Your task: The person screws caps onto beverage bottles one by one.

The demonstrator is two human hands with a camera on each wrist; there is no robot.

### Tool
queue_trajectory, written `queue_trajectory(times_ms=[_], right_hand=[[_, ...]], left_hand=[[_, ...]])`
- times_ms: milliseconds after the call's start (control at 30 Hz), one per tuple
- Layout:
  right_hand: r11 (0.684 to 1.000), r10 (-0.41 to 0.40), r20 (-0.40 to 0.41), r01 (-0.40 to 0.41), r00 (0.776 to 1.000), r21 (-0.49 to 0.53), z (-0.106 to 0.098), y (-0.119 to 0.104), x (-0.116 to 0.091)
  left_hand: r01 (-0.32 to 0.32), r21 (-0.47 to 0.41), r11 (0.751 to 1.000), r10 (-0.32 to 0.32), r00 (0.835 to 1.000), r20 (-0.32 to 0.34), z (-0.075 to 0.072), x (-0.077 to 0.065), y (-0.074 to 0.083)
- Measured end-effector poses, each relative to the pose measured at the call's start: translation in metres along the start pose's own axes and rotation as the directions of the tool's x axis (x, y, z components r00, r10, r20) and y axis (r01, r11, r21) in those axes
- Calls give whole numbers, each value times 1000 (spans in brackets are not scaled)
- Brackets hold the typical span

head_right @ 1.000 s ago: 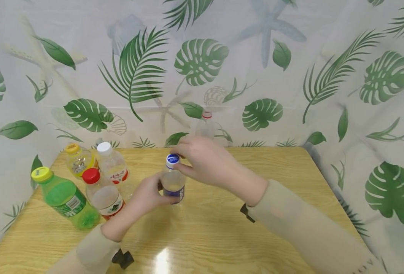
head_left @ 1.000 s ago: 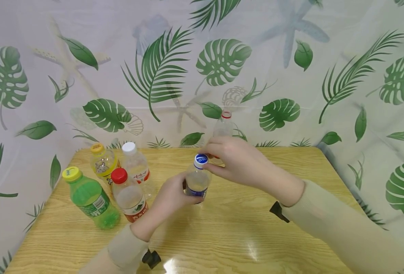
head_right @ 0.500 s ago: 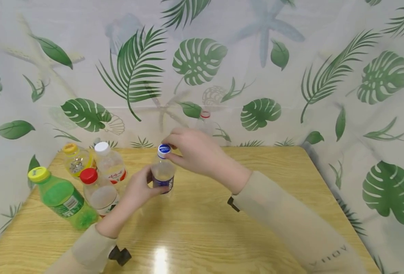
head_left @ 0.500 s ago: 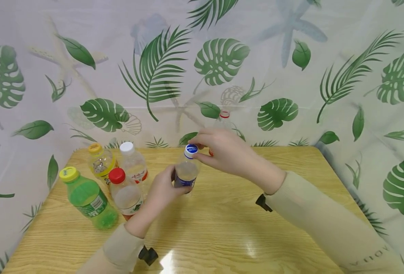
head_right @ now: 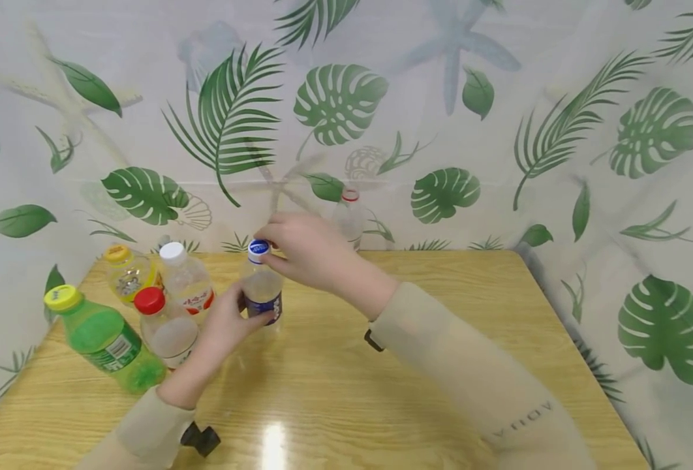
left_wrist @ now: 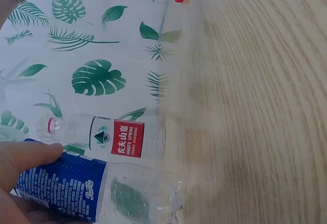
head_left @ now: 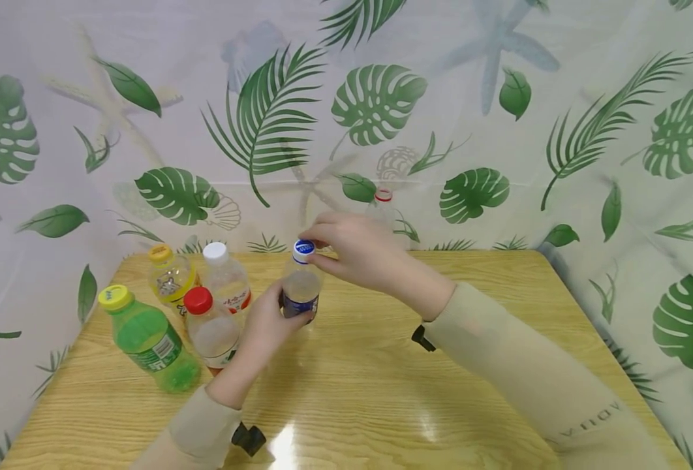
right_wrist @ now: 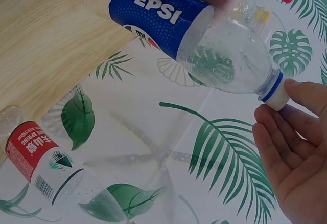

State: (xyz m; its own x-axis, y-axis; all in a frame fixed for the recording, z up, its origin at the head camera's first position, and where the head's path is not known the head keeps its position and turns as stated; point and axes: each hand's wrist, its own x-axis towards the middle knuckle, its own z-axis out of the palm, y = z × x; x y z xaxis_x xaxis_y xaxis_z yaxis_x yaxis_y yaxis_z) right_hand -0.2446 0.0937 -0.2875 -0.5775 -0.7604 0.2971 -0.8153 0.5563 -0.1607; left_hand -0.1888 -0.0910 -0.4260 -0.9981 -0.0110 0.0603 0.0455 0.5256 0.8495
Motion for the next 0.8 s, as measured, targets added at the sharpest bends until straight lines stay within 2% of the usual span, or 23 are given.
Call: queue_trajectory(times_ms=[233, 433, 800], right_hand=[[1000, -4, 5, 4, 1000, -18, 7, -3, 9], [1000, -18, -1, 18, 1000, -8, 13, -2, 12], [1000, -28, 6, 28, 1000, 5, 19, -6, 17]], left_hand=[[4, -18, 1000, -5, 999, -49, 1, -1, -4], [40, -25, 999, -41, 997, -59, 1, -1, -8], [52, -14, 999, -53, 994, -92, 2, -5, -9]])
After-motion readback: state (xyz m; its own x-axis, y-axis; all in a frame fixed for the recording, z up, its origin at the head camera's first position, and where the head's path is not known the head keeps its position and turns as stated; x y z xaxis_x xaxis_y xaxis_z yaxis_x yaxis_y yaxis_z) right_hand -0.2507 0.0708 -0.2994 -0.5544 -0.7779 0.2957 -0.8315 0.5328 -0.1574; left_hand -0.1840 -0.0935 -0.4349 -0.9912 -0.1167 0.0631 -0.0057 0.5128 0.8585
